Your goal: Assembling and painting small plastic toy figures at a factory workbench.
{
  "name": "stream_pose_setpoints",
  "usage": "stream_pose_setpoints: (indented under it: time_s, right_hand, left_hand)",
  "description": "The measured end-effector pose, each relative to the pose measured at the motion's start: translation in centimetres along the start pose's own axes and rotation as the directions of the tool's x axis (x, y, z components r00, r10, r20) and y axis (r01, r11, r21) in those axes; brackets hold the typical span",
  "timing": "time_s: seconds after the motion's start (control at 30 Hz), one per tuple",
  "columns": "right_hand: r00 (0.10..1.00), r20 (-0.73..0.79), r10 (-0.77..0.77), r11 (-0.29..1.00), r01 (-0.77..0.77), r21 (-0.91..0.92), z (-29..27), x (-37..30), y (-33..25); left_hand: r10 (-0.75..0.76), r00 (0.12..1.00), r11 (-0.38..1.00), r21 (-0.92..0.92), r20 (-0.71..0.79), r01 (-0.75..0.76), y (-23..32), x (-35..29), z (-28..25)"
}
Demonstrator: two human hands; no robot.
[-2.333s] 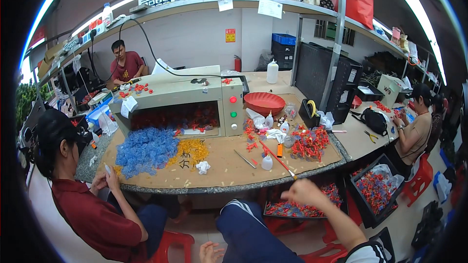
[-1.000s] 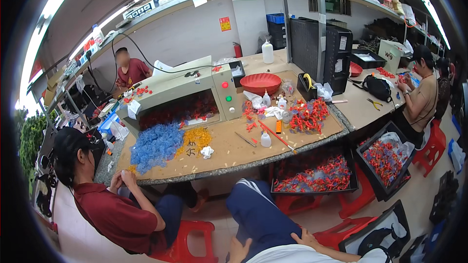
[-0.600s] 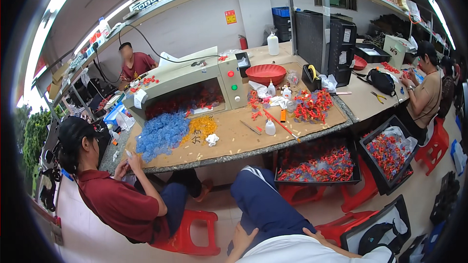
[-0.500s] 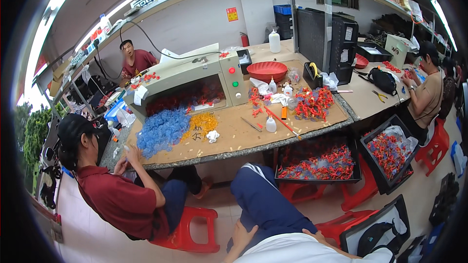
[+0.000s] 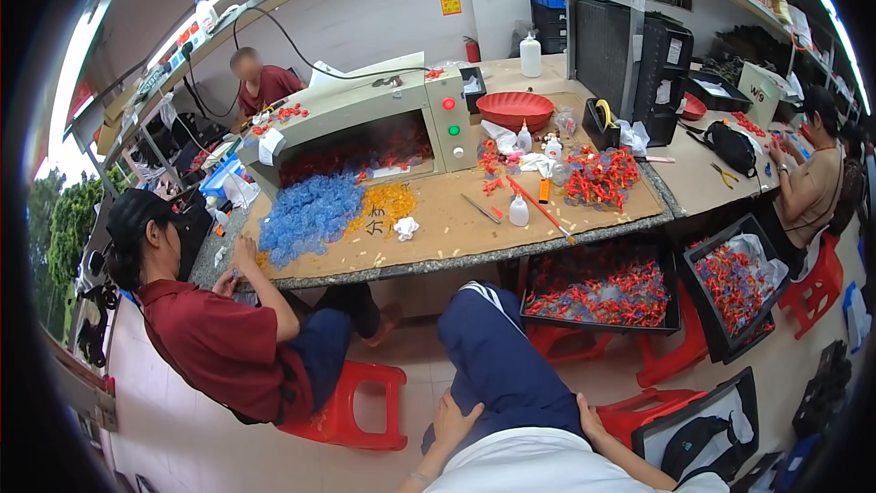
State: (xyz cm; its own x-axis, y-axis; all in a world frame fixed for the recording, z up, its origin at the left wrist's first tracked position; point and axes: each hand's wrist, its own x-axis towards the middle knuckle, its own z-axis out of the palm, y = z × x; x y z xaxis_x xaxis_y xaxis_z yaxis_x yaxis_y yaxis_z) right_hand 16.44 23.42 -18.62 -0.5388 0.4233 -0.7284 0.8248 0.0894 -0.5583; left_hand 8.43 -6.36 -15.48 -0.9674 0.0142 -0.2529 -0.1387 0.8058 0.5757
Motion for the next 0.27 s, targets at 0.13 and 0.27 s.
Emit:
stream_pose_setpoints:
  time_s: [0.13,0.27]
  right_hand:
    - [0.997,-0.052,0.048,0.996,-0.052,-0.071,0.0,4.6,1.4]
    - [0.987,-0.025,0.160,0.984,-0.162,-0.079,0.1,13.6,7.8]
  left_hand:
    - [0.046,0.986,0.982,-0.172,-0.158,-0.074,-5.2,-0.1,2.7]
    - [-0.127,0.965,0.853,-0.471,0.229,0.224,-13.3,3.0,2.9]
